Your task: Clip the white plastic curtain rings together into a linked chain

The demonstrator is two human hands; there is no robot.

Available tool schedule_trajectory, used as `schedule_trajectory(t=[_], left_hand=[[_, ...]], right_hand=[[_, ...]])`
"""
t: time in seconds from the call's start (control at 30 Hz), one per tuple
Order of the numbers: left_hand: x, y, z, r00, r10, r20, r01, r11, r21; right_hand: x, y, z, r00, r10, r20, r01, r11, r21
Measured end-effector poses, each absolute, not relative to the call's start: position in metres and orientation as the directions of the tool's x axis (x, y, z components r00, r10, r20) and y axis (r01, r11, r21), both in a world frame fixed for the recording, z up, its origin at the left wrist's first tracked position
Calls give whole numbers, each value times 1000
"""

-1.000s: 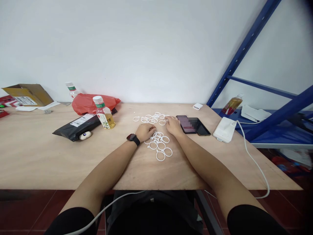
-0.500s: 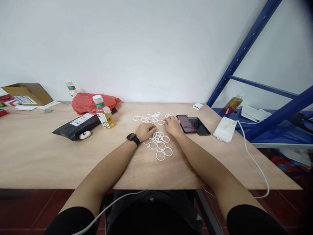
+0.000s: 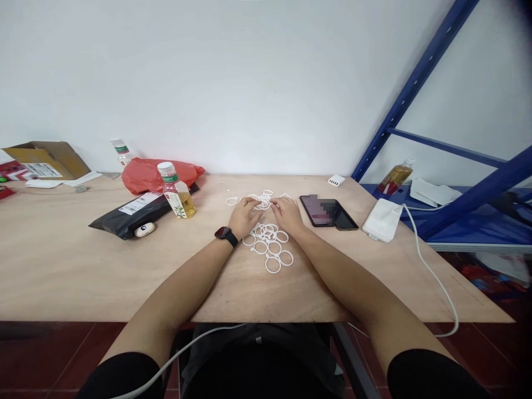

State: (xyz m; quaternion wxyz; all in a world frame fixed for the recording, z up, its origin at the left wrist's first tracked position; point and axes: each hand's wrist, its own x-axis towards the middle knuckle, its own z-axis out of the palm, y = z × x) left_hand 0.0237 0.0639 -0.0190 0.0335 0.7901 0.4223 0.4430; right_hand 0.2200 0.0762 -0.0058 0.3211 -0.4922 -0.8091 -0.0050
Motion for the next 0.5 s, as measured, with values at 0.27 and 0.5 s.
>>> schedule_trajectory(t=[0.27, 0.5], left_hand=[[25, 62, -18, 262, 738, 622, 632, -618, 467], [25, 63, -18, 258, 746, 614, 623, -614, 485]], right_hand=[[216, 70, -4, -373, 695, 615, 688, 652, -318], [215, 72, -8, -416, 639, 648, 645, 709, -285]])
